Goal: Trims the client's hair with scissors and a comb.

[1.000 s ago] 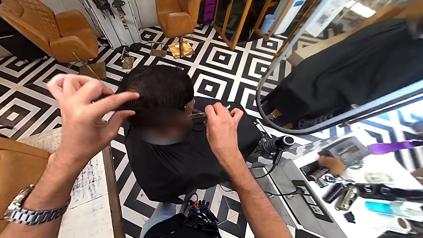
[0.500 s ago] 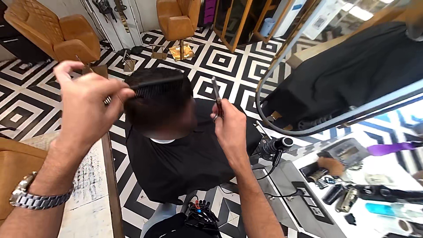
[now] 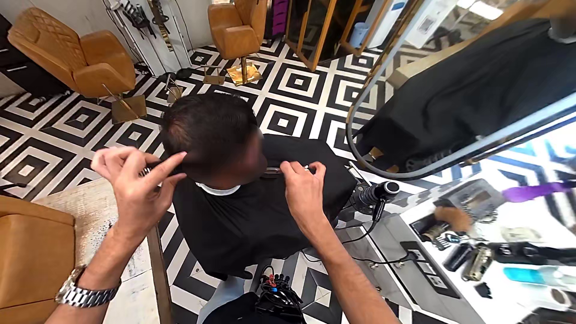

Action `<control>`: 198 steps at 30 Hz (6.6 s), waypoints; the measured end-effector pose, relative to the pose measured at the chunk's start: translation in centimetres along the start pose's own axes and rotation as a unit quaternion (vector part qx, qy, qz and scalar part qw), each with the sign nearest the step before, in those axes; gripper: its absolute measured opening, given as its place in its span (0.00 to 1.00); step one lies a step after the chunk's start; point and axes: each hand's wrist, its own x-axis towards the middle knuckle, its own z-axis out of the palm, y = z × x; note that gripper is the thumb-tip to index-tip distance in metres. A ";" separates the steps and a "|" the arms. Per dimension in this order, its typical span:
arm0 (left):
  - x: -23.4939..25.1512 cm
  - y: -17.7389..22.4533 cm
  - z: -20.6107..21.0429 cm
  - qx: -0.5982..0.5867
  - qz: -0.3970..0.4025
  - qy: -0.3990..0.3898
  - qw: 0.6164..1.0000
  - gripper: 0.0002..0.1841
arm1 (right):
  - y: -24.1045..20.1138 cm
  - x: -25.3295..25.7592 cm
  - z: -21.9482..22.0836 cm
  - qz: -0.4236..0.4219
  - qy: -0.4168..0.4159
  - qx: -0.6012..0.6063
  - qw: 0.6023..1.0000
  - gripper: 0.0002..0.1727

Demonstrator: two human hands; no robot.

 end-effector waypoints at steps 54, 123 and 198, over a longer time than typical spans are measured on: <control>0.4 -10.7 3.0 -0.241 0.103 0.019 0.965 0.18 | -13.0 1.1 -4.3 0.210 0.125 -0.033 0.969 0.09; 5.4 -16.7 3.3 -0.292 0.230 0.042 0.927 0.16 | -22.1 2.7 0.0 0.187 0.067 -0.308 0.930 0.11; 12.6 -22.2 11.9 -0.496 0.402 -0.058 0.768 0.14 | -29.1 4.1 7.6 0.428 0.051 -0.397 0.810 0.23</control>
